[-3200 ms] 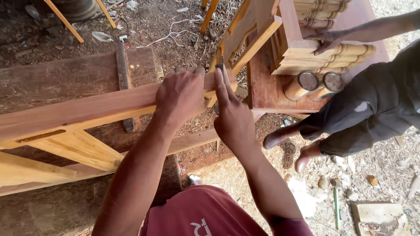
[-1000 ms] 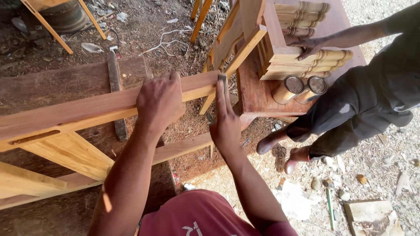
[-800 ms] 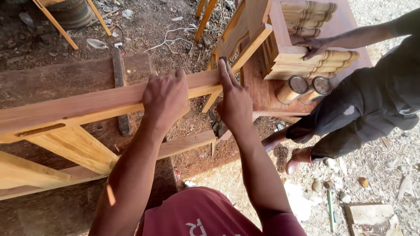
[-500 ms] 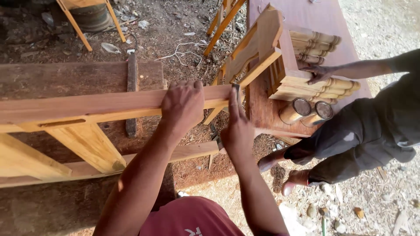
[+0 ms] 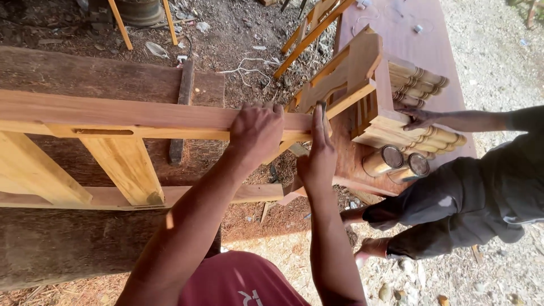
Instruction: The person sands the edges and surfaces of a wooden chair backrest using a sanding block. They smooth the frame and the central decorative piece, then flip the chair backrest over to sand the other side.
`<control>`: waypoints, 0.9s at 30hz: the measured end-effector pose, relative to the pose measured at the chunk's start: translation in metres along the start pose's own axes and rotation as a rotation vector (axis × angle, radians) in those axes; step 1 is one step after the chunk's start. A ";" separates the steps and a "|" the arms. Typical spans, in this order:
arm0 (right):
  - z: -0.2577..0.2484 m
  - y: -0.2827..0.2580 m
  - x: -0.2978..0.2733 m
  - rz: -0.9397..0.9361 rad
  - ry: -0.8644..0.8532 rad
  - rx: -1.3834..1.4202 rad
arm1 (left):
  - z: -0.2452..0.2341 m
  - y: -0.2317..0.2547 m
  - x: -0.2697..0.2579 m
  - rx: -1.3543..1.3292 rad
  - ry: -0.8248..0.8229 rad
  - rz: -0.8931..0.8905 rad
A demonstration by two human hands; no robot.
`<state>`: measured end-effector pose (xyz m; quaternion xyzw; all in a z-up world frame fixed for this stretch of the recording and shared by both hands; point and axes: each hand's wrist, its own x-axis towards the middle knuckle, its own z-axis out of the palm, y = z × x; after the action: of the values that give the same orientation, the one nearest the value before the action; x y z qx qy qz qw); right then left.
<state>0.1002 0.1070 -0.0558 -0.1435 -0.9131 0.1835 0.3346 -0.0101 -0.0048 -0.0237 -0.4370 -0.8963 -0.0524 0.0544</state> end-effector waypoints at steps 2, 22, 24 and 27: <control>0.009 -0.001 -0.005 0.017 0.003 -0.053 | 0.007 -0.008 -0.001 -0.035 0.013 0.061; 0.086 0.002 -0.054 -0.127 0.062 0.019 | -0.034 -0.032 -0.039 -0.047 -0.024 -0.087; 0.049 -0.028 -0.016 -0.194 0.124 -0.039 | -0.033 -0.033 -0.038 -0.056 -0.026 -0.083; 0.047 -0.032 -0.024 -0.200 0.116 -0.041 | -0.011 -0.044 -0.031 -0.043 -0.034 -0.075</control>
<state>0.0822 0.0580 -0.0885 -0.0689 -0.9055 0.1220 0.4004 -0.0253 -0.0577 -0.0191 -0.4050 -0.9115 -0.0665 0.0278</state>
